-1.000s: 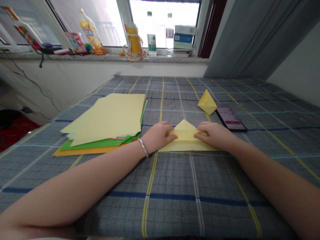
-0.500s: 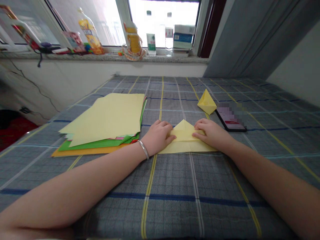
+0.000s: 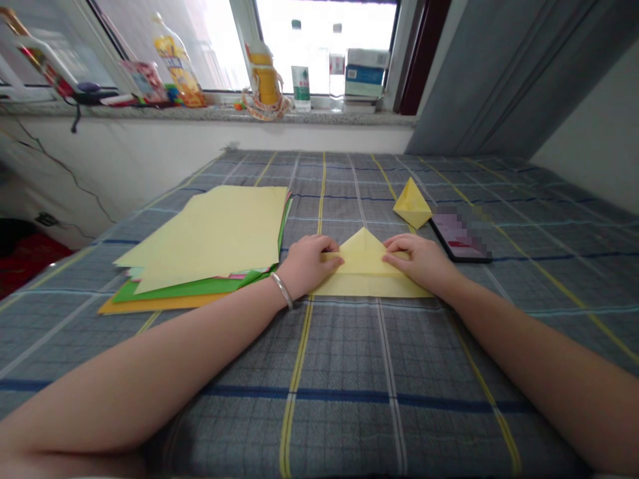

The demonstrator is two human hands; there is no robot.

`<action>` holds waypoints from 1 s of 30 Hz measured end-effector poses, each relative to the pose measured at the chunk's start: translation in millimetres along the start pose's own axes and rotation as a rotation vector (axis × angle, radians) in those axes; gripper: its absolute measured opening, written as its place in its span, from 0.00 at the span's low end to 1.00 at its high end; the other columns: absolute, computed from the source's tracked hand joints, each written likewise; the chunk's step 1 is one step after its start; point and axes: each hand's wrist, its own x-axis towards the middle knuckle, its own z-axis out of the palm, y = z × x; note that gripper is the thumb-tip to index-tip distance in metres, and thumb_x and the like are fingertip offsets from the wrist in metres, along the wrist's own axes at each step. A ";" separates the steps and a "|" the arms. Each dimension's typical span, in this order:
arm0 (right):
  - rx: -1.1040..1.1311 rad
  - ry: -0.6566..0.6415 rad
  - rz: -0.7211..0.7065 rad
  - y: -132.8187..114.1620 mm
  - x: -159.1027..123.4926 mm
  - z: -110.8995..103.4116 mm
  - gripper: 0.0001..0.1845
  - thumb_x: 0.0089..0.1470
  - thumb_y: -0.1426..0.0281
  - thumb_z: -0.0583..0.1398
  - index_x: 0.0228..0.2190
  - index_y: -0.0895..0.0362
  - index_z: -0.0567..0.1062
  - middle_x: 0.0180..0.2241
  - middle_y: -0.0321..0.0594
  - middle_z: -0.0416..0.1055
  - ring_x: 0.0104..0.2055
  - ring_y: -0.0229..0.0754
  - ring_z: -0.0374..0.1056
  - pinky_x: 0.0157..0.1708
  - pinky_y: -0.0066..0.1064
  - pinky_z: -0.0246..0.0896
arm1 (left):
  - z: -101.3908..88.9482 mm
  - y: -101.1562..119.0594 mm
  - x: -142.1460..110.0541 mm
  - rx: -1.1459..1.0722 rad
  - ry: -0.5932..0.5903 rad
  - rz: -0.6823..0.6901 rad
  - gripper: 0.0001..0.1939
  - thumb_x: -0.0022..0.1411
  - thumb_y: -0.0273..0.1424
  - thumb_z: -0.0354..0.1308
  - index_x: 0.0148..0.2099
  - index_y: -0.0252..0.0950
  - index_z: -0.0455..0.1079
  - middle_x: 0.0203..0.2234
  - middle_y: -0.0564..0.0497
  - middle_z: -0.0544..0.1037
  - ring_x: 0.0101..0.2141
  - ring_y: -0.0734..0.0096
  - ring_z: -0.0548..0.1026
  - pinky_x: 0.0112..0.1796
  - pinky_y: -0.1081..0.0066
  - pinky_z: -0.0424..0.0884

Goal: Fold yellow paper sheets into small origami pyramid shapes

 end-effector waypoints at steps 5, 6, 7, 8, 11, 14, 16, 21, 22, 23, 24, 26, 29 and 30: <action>-0.033 -0.046 -0.020 1.0 2.6 1.3 0.07 0.54 0.66 0.60 0.29 0.55 0.77 0.40 0.40 0.76 0.43 0.43 0.70 0.47 0.38 0.62 | 0.3 -3.2 2.3 0.113 -0.025 -0.003 0.08 0.59 0.36 0.58 0.36 0.38 0.72 0.36 0.50 0.78 0.38 0.61 0.71 0.43 0.61 0.65; -0.052 -0.056 -0.039 1.2 3.0 1.2 0.07 0.54 0.66 0.60 0.29 0.55 0.76 0.40 0.40 0.76 0.43 0.44 0.70 0.47 0.39 0.62 | 0.4 -2.9 2.2 0.142 -0.024 0.017 0.08 0.59 0.36 0.57 0.36 0.38 0.72 0.36 0.50 0.78 0.38 0.61 0.71 0.42 0.61 0.65; -0.072 -0.067 -0.059 1.3 3.4 1.1 0.07 0.54 0.66 0.60 0.29 0.55 0.76 0.39 0.41 0.76 0.43 0.44 0.69 0.48 0.39 0.62 | 0.5 -2.2 1.9 0.169 -0.024 0.035 0.08 0.60 0.36 0.57 0.36 0.38 0.72 0.36 0.49 0.78 0.38 0.61 0.71 0.42 0.61 0.65; -0.091 -0.076 -0.076 1.5 3.7 1.0 0.07 0.54 0.67 0.59 0.29 0.55 0.76 0.39 0.41 0.75 0.44 0.44 0.69 0.48 0.39 0.61 | 0.4 -1.2 1.6 0.190 -0.029 0.046 0.08 0.60 0.36 0.57 0.36 0.38 0.72 0.37 0.49 0.77 0.38 0.61 0.71 0.42 0.61 0.65; -0.131 -0.094 -0.095 2.6 4.8 1.8 0.07 0.55 0.67 0.59 0.29 0.56 0.74 0.39 0.42 0.75 0.44 0.46 0.68 0.48 0.41 0.61 | 0.0 2.1 0.8 0.232 -0.045 0.052 0.07 0.61 0.35 0.56 0.37 0.37 0.71 0.37 0.48 0.77 0.39 0.60 0.71 0.42 0.61 0.65; -0.152 -0.094 -0.097 4.5 5.3 3.7 0.06 0.55 0.67 0.59 0.29 0.56 0.73 0.40 0.43 0.74 0.45 0.46 0.68 0.48 0.41 0.61 | 1.0 4.0 0.5 0.271 -0.026 0.053 0.07 0.61 0.34 0.57 0.37 0.36 0.70 0.36 0.48 0.77 0.39 0.60 0.71 0.42 0.62 0.65; -0.151 -0.090 -0.099 5.8 5.3 4.8 0.05 0.55 0.68 0.59 0.29 0.55 0.73 0.39 0.42 0.74 0.44 0.46 0.68 0.48 0.41 0.61 | 2.5 3.8 0.6 0.283 -0.007 0.054 0.06 0.61 0.33 0.57 0.37 0.35 0.69 0.35 0.48 0.76 0.40 0.60 0.71 0.42 0.62 0.65; -0.147 -0.086 -0.090 6.4 4.9 5.4 0.05 0.55 0.67 0.59 0.29 0.55 0.73 0.39 0.42 0.74 0.44 0.47 0.68 0.47 0.41 0.61 | 4.9 3.5 0.2 0.320 0.007 0.108 0.05 0.62 0.32 0.56 0.36 0.35 0.68 0.34 0.48 0.76 0.39 0.61 0.71 0.42 0.63 0.66; -0.148 -0.085 -0.086 5.9 4.8 5.4 0.05 0.55 0.67 0.59 0.29 0.55 0.73 0.39 0.42 0.74 0.44 0.47 0.68 0.47 0.41 0.62 | 5.1 4.4 -0.2 0.344 0.015 0.115 0.05 0.62 0.32 0.56 0.37 0.34 0.67 0.34 0.48 0.75 0.39 0.61 0.71 0.42 0.63 0.67; -0.151 -0.084 -0.083 5.3 4.7 5.3 0.05 0.55 0.67 0.59 0.29 0.55 0.73 0.39 0.42 0.74 0.44 0.47 0.68 0.47 0.41 0.62 | 5.3 5.5 -0.7 0.372 0.026 0.123 0.05 0.62 0.31 0.56 0.38 0.34 0.68 0.34 0.47 0.75 0.39 0.60 0.71 0.42 0.62 0.67; -0.155 -0.083 -0.081 4.7 4.6 5.3 0.05 0.55 0.67 0.59 0.29 0.55 0.73 0.39 0.42 0.74 0.44 0.47 0.68 0.47 0.41 0.62 | 5.6 6.7 -1.2 0.399 0.038 0.140 0.06 0.62 0.30 0.55 0.41 0.34 0.68 0.36 0.47 0.76 0.39 0.59 0.71 0.42 0.61 0.67; -0.166 -0.078 -0.079 3.4 4.5 5.4 0.05 0.55 0.68 0.59 0.29 0.55 0.72 0.39 0.42 0.74 0.44 0.47 0.68 0.48 0.41 0.61 | 6.7 8.6 -2.1 0.431 0.052 0.223 0.09 0.63 0.27 0.53 0.46 0.33 0.68 0.41 0.45 0.75 0.43 0.59 0.71 0.46 0.60 0.67; -0.180 -0.077 -0.075 2.5 4.4 5.6 0.04 0.55 0.68 0.59 0.30 0.55 0.73 0.39 0.42 0.74 0.44 0.46 0.68 0.48 0.41 0.61 | 8.9 8.5 -2.5 0.394 -0.022 0.441 0.16 0.67 0.25 0.47 0.55 0.35 0.65 0.54 0.46 0.71 0.54 0.62 0.67 0.55 0.59 0.61; -0.181 -0.078 -0.074 2.6 4.4 5.8 0.04 0.55 0.68 0.59 0.30 0.55 0.73 0.39 0.42 0.74 0.44 0.46 0.68 0.48 0.40 0.61 | 9.3 8.0 -2.6 0.375 -0.065 0.500 0.17 0.69 0.26 0.45 0.57 0.36 0.64 0.57 0.47 0.69 0.58 0.63 0.64 0.58 0.58 0.57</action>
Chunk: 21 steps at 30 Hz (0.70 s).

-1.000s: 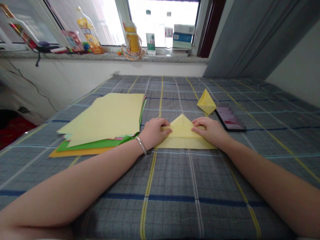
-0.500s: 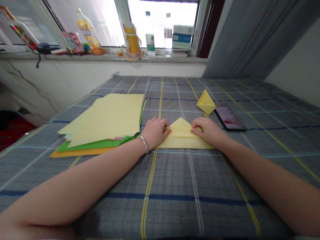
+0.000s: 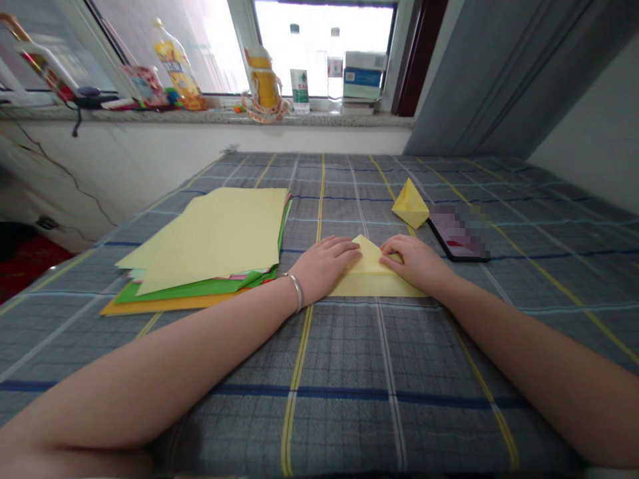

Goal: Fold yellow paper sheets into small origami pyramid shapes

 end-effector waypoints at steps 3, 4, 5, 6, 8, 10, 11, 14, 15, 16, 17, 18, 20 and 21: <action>0.005 0.006 -0.008 0.9 -0.3 1.0 0.04 0.56 0.69 0.59 0.31 0.56 0.73 0.39 0.43 0.73 0.44 0.46 0.68 0.48 0.40 0.61 | -0.6 -0.3 -1.0 -0.067 -0.098 0.118 0.20 0.71 0.31 0.43 0.63 0.38 0.58 0.62 0.50 0.62 0.64 0.64 0.54 0.63 0.54 0.47; 0.009 0.010 -0.013 1.0 -0.4 1.5 0.04 0.56 0.69 0.59 0.31 0.56 0.73 0.39 0.43 0.73 0.44 0.46 0.68 0.48 0.40 0.61 | -1.6 -0.1 -1.3 -0.085 -0.137 0.139 0.22 0.71 0.34 0.43 0.65 0.38 0.56 0.63 0.50 0.60 0.65 0.64 0.53 0.64 0.54 0.45; 0.013 0.015 -0.017 1.0 -0.5 2.0 0.04 0.55 0.70 0.59 0.31 0.56 0.73 0.38 0.43 0.73 0.44 0.46 0.68 0.48 0.40 0.61 | -2.7 0.2 -1.6 -0.101 -0.179 0.157 0.24 0.71 0.36 0.42 0.66 0.38 0.53 0.64 0.50 0.58 0.65 0.65 0.52 0.64 0.55 0.44; 0.019 0.018 -0.020 0.8 -0.4 2.4 0.03 0.55 0.70 0.59 0.31 0.56 0.73 0.38 0.43 0.73 0.44 0.46 0.68 0.48 0.39 0.61 | -3.9 0.5 -1.7 -0.113 -0.220 0.172 0.25 0.71 0.38 0.42 0.67 0.38 0.50 0.65 0.50 0.56 0.65 0.65 0.51 0.64 0.56 0.43; 0.033 0.028 -0.010 -0.4 0.2 1.7 0.04 0.55 0.70 0.59 0.30 0.57 0.73 0.38 0.44 0.72 0.43 0.45 0.68 0.47 0.38 0.61 | -5.9 1.1 -1.9 -0.122 -0.287 0.183 0.28 0.71 0.40 0.40 0.69 0.38 0.46 0.66 0.50 0.52 0.66 0.65 0.49 0.64 0.57 0.43; 0.043 0.030 0.031 -1.4 1.6 -2.1 0.04 0.54 0.70 0.60 0.30 0.57 0.74 0.38 0.45 0.72 0.42 0.44 0.68 0.46 0.36 0.62 | -6.9 1.3 -2.0 -0.118 -0.323 0.184 0.29 0.71 0.41 0.39 0.70 0.38 0.43 0.67 0.51 0.49 0.66 0.64 0.47 0.64 0.57 0.44; 0.042 0.021 0.071 -1.3 2.5 -5.4 0.04 0.53 0.69 0.60 0.29 0.57 0.74 0.38 0.45 0.72 0.41 0.44 0.68 0.45 0.36 0.62 | -7.2 1.3 -1.9 -0.115 -0.332 0.182 0.29 0.71 0.42 0.39 0.70 0.39 0.43 0.67 0.51 0.48 0.67 0.64 0.46 0.64 0.57 0.43; 0.082 -0.099 0.256 4.6 4.3 -19.5 0.07 0.52 0.66 0.60 0.29 0.56 0.76 0.34 0.43 0.73 0.38 0.45 0.69 0.39 0.36 0.63 | -7.6 1.7 -1.7 -0.102 -0.348 0.168 0.30 0.71 0.43 0.38 0.70 0.39 0.42 0.68 0.52 0.46 0.67 0.64 0.45 0.64 0.57 0.42; 0.150 -0.181 0.323 8.6 4.3 -24.6 0.08 0.53 0.65 0.60 0.31 0.56 0.76 0.33 0.42 0.74 0.36 0.44 0.69 0.36 0.35 0.63 | -7.8 2.0 -1.6 -0.098 -0.353 0.163 0.30 0.71 0.43 0.38 0.70 0.39 0.42 0.68 0.53 0.46 0.67 0.64 0.45 0.64 0.58 0.42; 0.219 -0.248 0.371 13.4 3.9 -29.1 0.09 0.52 0.63 0.60 0.32 0.55 0.76 0.33 0.42 0.75 0.35 0.44 0.70 0.35 0.34 0.63 | -8.0 2.3 -1.4 -0.095 -0.358 0.159 0.30 0.71 0.43 0.38 0.70 0.39 0.41 0.68 0.53 0.45 0.67 0.64 0.45 0.64 0.58 0.41; 0.277 -0.288 0.399 18.7 3.1 -33.0 0.10 0.52 0.62 0.60 0.34 0.55 0.76 0.34 0.41 0.75 0.35 0.43 0.70 0.36 0.33 0.63 | -8.3 2.6 -1.2 -0.094 -0.362 0.156 0.30 0.71 0.44 0.38 0.70 0.39 0.41 0.68 0.53 0.45 0.67 0.64 0.45 0.64 0.58 0.41; 0.314 -0.309 0.422 23.9 2.2 -36.1 0.11 0.51 0.61 0.61 0.34 0.54 0.76 0.34 0.41 0.75 0.36 0.43 0.70 0.36 0.33 0.63 | -8.5 2.8 -1.0 -0.095 -0.364 0.154 0.30 0.71 0.44 0.38 0.70 0.39 0.41 0.68 0.53 0.45 0.67 0.64 0.45 0.64 0.58 0.41; 0.344 -0.338 0.452 32.8 0.2 -39.9 0.14 0.49 0.60 0.63 0.36 0.54 0.75 0.34 0.40 0.75 0.35 0.41 0.70 0.35 0.31 0.63 | -8.9 3.2 -0.7 -0.099 -0.368 0.151 0.31 0.71 0.44 0.38 0.70 0.40 0.41 0.68 0.53 0.46 0.67 0.64 0.45 0.64 0.59 0.41; 0.356 -0.355 0.460 36.0 -0.7 -41.0 0.15 0.48 0.60 0.64 0.37 0.55 0.75 0.33 0.40 0.74 0.34 0.40 0.69 0.33 0.30 0.62 | -9.0 3.2 -0.6 -0.100 -0.370 0.149 0.31 0.71 0.44 0.38 0.70 0.39 0.41 0.68 0.53 0.46 0.67 0.64 0.45 0.64 0.59 0.40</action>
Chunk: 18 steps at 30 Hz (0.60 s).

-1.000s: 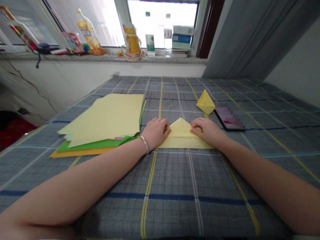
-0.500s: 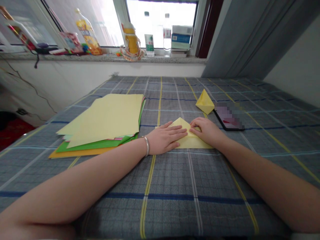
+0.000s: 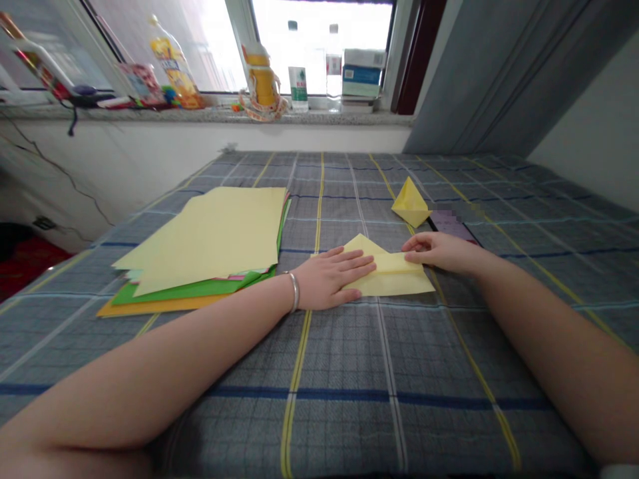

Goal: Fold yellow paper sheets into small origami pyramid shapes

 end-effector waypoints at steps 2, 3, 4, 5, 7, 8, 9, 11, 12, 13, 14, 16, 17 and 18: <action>0.026 -0.052 0.011 3.3 -0.9 -2.5 0.17 0.47 0.60 0.64 0.39 0.55 0.74 0.29 0.37 0.71 0.29 0.38 0.66 0.27 0.29 0.59 | 0.0 -0.2 0.0 -0.002 -0.001 0.000 0.31 0.71 0.44 0.38 0.70 0.39 0.41 0.68 0.53 0.46 0.67 0.64 0.45 0.64 0.59 0.40; 0.047 -0.086 0.016 3.9 -1.9 -3.3 0.19 0.47 0.59 0.64 0.40 0.56 0.73 0.27 0.35 0.69 0.26 0.36 0.63 0.24 0.28 0.56 | 0.1 -0.5 -0.1 -0.003 0.002 0.001 0.31 0.71 0.44 0.38 0.70 0.39 0.42 0.68 0.53 0.46 0.67 0.64 0.45 0.64 0.59 0.40; 0.073 -0.120 0.021 4.0 -3.2 -4.0 0.21 0.46 0.59 0.65 0.41 0.56 0.72 0.25 0.33 0.66 0.23 0.34 0.60 0.21 0.28 0.52 | 0.3 -0.7 -0.1 -0.005 0.005 0.003 0.31 0.71 0.45 0.38 0.70 0.39 0.42 0.68 0.53 0.46 0.67 0.64 0.45 0.64 0.59 0.40; 0.102 -0.149 0.028 3.7 -4.9 -4.7 0.24 0.45 0.59 0.65 0.43 0.56 0.71 0.23 0.31 0.63 0.21 0.33 0.57 0.19 0.27 0.48 | 0.5 -0.9 -0.1 -0.007 0.010 0.006 0.30 0.71 0.45 0.38 0.70 0.40 0.42 0.68 0.53 0.46 0.67 0.63 0.45 0.64 0.59 0.40; 0.147 -0.187 0.046 2.8 -8.7 -6.1 0.29 0.44 0.59 0.66 0.47 0.55 0.68 0.22 0.28 0.60 0.19 0.31 0.53 0.17 0.27 0.44 | 0.9 -1.2 -0.1 -0.014 0.022 0.013 0.30 0.70 0.45 0.38 0.70 0.40 0.43 0.68 0.52 0.47 0.67 0.62 0.46 0.64 0.58 0.41; 0.159 -0.200 0.056 2.3 -10.4 -6.8 0.30 0.43 0.59 0.66 0.48 0.55 0.67 0.22 0.28 0.59 0.19 0.31 0.52 0.17 0.27 0.43 | 1.1 -1.3 0.1 -0.017 0.029 0.017 0.30 0.70 0.45 0.38 0.70 0.40 0.43 0.67 0.52 0.47 0.66 0.62 0.46 0.64 0.58 0.42; 0.165 -0.212 0.065 1.8 -11.8 -7.5 0.31 0.43 0.59 0.66 0.48 0.54 0.66 0.22 0.27 0.60 0.19 0.31 0.52 0.16 0.27 0.43 | 1.3 -1.2 0.3 -0.020 0.036 0.019 0.30 0.70 0.45 0.39 0.70 0.40 0.44 0.67 0.52 0.48 0.66 0.62 0.47 0.64 0.57 0.43; 0.156 -0.235 0.077 1.3 -13.2 -8.9 0.32 0.42 0.60 0.66 0.48 0.55 0.65 0.22 0.27 0.61 0.19 0.31 0.53 0.16 0.27 0.44 | 1.9 -1.3 0.7 -0.024 0.045 0.022 0.30 0.70 0.44 0.40 0.69 0.40 0.44 0.67 0.51 0.49 0.66 0.62 0.47 0.63 0.57 0.43; 0.141 -0.247 0.077 1.5 -12.9 -9.4 0.31 0.42 0.60 0.66 0.48 0.55 0.65 0.22 0.27 0.61 0.19 0.32 0.54 0.16 0.26 0.45 | 2.3 -1.4 0.9 -0.024 0.048 0.023 0.30 0.70 0.43 0.40 0.69 0.41 0.44 0.67 0.51 0.49 0.66 0.62 0.47 0.63 0.57 0.44; 0.119 -0.258 0.071 2.0 -12.1 -9.8 0.30 0.42 0.60 0.65 0.47 0.55 0.65 0.22 0.27 0.62 0.19 0.32 0.56 0.16 0.26 0.45 | 2.9 -1.6 1.0 -0.023 0.050 0.025 0.29 0.70 0.43 0.40 0.69 0.41 0.44 0.67 0.52 0.49 0.66 0.62 0.47 0.63 0.57 0.43; 0.089 -0.265 0.059 2.9 -10.9 -10.1 0.29 0.42 0.61 0.65 0.46 0.55 0.65 0.22 0.28 0.63 0.19 0.32 0.57 0.17 0.26 0.46 | 3.4 -1.9 1.0 -0.020 0.053 0.028 0.29 0.70 0.43 0.40 0.69 0.41 0.44 0.67 0.52 0.49 0.66 0.62 0.47 0.63 0.57 0.43; 0.025 -0.274 0.026 5.6 -8.2 -10.2 0.28 0.43 0.62 0.65 0.45 0.56 0.65 0.22 0.29 0.65 0.19 0.33 0.59 0.17 0.26 0.49 | 4.4 -2.1 0.5 -0.005 0.067 0.035 0.29 0.70 0.43 0.40 0.69 0.42 0.44 0.67 0.52 0.50 0.66 0.62 0.48 0.63 0.56 0.42; 0.000 -0.273 0.010 7.1 -7.1 -10.0 0.27 0.43 0.63 0.64 0.45 0.56 0.65 0.22 0.29 0.66 0.19 0.34 0.60 0.17 0.26 0.50 | 4.5 -1.8 0.0 0.008 0.080 0.037 0.29 0.70 0.43 0.40 0.69 0.43 0.44 0.67 0.51 0.50 0.66 0.62 0.49 0.63 0.55 0.41; -0.018 -0.267 -0.002 8.2 -6.6 -9.8 0.26 0.43 0.63 0.64 0.44 0.56 0.65 0.22 0.30 0.67 0.19 0.34 0.60 0.18 0.27 0.51 | 4.2 -1.1 -0.7 0.025 0.101 0.033 0.29 0.70 0.44 0.40 0.69 0.43 0.45 0.67 0.51 0.51 0.66 0.61 0.49 0.63 0.54 0.40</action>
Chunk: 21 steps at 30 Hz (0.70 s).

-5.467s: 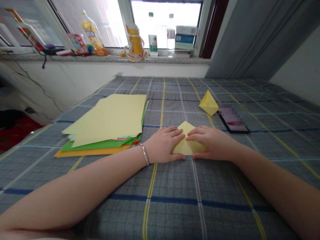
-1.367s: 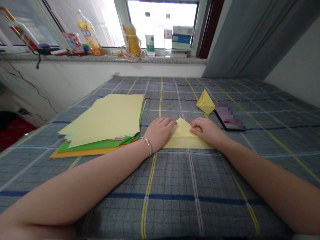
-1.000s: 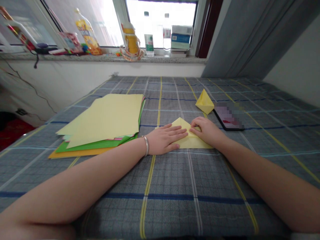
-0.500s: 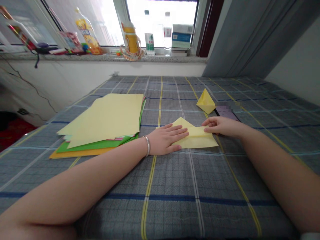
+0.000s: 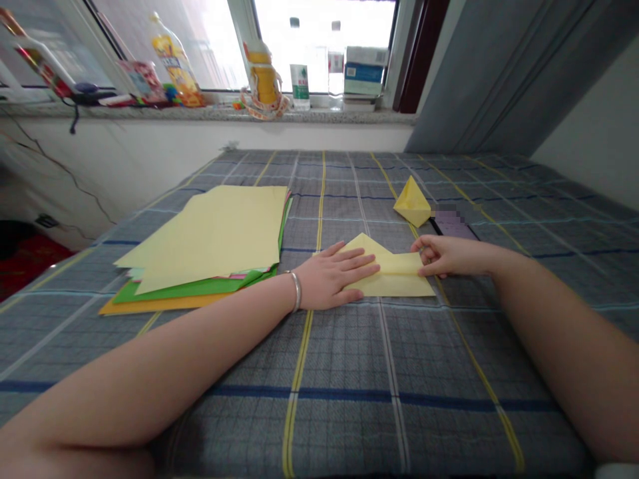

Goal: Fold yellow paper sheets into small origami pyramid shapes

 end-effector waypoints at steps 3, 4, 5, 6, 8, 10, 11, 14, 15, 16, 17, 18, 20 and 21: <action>-0.057 0.046 -0.036 -0.4 -2.4 1.5 0.23 0.43 0.65 0.63 0.42 0.55 0.66 0.21 0.29 0.67 0.21 0.36 0.62 0.19 0.27 0.53 | -4.0 5.4 -1.8 0.082 0.127 -0.050 0.32 0.68 0.44 0.45 0.69 0.40 0.45 0.66 0.47 0.53 0.64 0.58 0.53 0.62 0.52 0.42; -0.092 0.067 -0.055 -2.1 -4.4 2.2 0.21 0.43 0.65 0.63 0.41 0.55 0.66 0.21 0.29 0.66 0.21 0.37 0.63 0.19 0.27 0.52 | -5.9 7.8 -2.2 0.116 0.181 -0.076 0.33 0.67 0.44 0.46 0.69 0.37 0.45 0.66 0.45 0.55 0.63 0.56 0.55 0.62 0.53 0.44; -0.134 0.081 -0.074 -4.3 -6.6 2.9 0.18 0.43 0.65 0.63 0.38 0.55 0.68 0.20 0.29 0.66 0.22 0.37 0.63 0.20 0.28 0.52 | -7.8 10.2 -2.4 0.151 0.229 -0.100 0.33 0.67 0.42 0.47 0.68 0.35 0.46 0.65 0.43 0.56 0.61 0.55 0.58 0.60 0.53 0.48; -0.183 0.090 -0.086 -6.9 -8.9 3.6 0.15 0.44 0.65 0.63 0.36 0.54 0.69 0.19 0.30 0.66 0.22 0.38 0.63 0.20 0.28 0.52 | -9.5 12.4 -2.4 0.185 0.258 -0.106 0.31 0.67 0.41 0.47 0.68 0.35 0.48 0.63 0.42 0.59 0.59 0.55 0.61 0.58 0.54 0.52; -0.274 0.087 -0.081 -12.3 -12.8 4.7 0.09 0.45 0.64 0.62 0.30 0.54 0.71 0.19 0.32 0.68 0.22 0.38 0.64 0.20 0.29 0.51 | -11.1 15.0 -1.9 0.230 0.262 -0.088 0.28 0.68 0.38 0.46 0.67 0.34 0.51 0.59 0.42 0.66 0.53 0.56 0.67 0.53 0.57 0.58; -0.339 0.086 -0.048 -16.5 -15.1 5.3 0.08 0.45 0.63 0.61 0.25 0.54 0.71 0.21 0.34 0.70 0.23 0.39 0.65 0.20 0.29 0.52 | -10.5 14.9 -0.9 0.234 0.234 -0.071 0.27 0.68 0.37 0.46 0.66 0.34 0.52 0.53 0.43 0.71 0.48 0.58 0.70 0.50 0.59 0.61; -0.364 0.092 -0.027 -17.9 -15.6 5.3 0.08 0.45 0.63 0.61 0.23 0.54 0.71 0.21 0.35 0.71 0.23 0.40 0.66 0.21 0.30 0.52 | -9.7 14.2 -0.3 0.223 0.224 -0.078 0.27 0.68 0.37 0.46 0.66 0.33 0.52 0.50 0.44 0.73 0.47 0.59 0.71 0.49 0.60 0.61; -0.425 0.101 0.015 -19.8 -15.4 5.1 0.08 0.45 0.62 0.62 0.22 0.54 0.73 0.21 0.36 0.72 0.23 0.41 0.66 0.21 0.31 0.52 | -7.5 11.3 0.9 0.185 0.209 -0.124 0.28 0.68 0.36 0.47 0.66 0.31 0.50 0.47 0.45 0.75 0.45 0.60 0.72 0.49 0.60 0.63; -0.445 0.101 0.022 -20.1 -15.2 4.9 0.08 0.45 0.62 0.62 0.22 0.53 0.73 0.21 0.36 0.72 0.23 0.41 0.66 0.21 0.31 0.52 | -7.2 10.6 1.1 0.176 0.204 -0.135 0.28 0.68 0.36 0.46 0.66 0.31 0.50 0.46 0.45 0.75 0.44 0.60 0.72 0.49 0.60 0.63; -0.462 0.099 0.027 -20.4 -15.0 4.9 0.08 0.45 0.62 0.61 0.22 0.53 0.73 0.21 0.36 0.72 0.22 0.41 0.65 0.21 0.31 0.52 | -7.2 10.2 1.2 0.168 0.200 -0.142 0.28 0.68 0.36 0.46 0.66 0.31 0.50 0.45 0.45 0.75 0.44 0.60 0.72 0.49 0.60 0.63; -0.477 0.096 0.029 -21.0 -14.8 5.0 0.08 0.46 0.63 0.61 0.22 0.53 0.73 0.21 0.36 0.72 0.22 0.40 0.65 0.21 0.31 0.52 | -7.3 10.1 1.2 0.162 0.198 -0.146 0.28 0.68 0.36 0.46 0.66 0.31 0.50 0.45 0.45 0.75 0.44 0.60 0.73 0.49 0.60 0.63; -0.492 0.092 0.029 -21.7 -14.8 5.3 0.07 0.46 0.64 0.60 0.21 0.53 0.73 0.20 0.36 0.72 0.22 0.40 0.65 0.21 0.32 0.52 | -7.4 10.1 1.2 0.155 0.197 -0.149 0.27 0.68 0.36 0.46 0.66 0.32 0.51 0.45 0.45 0.75 0.44 0.60 0.73 0.49 0.61 0.63; -0.526 0.092 0.027 -23.1 -15.0 6.4 0.06 0.45 0.66 0.60 0.20 0.53 0.72 0.20 0.36 0.71 0.21 0.40 0.64 0.20 0.32 0.51 | -7.3 10.3 1.2 0.139 0.197 -0.162 0.27 0.68 0.35 0.46 0.65 0.32 0.52 0.45 0.45 0.75 0.44 0.61 0.73 0.49 0.61 0.64; -0.542 0.096 0.025 -23.6 -15.2 7.0 0.06 0.45 0.67 0.60 0.20 0.53 0.72 0.19 0.36 0.71 0.21 0.40 0.63 0.20 0.32 0.51 | -7.0 10.3 1.3 0.131 0.197 -0.169 0.26 0.68 0.35 0.46 0.65 0.32 0.53 0.46 0.45 0.75 0.44 0.61 0.73 0.48 0.61 0.65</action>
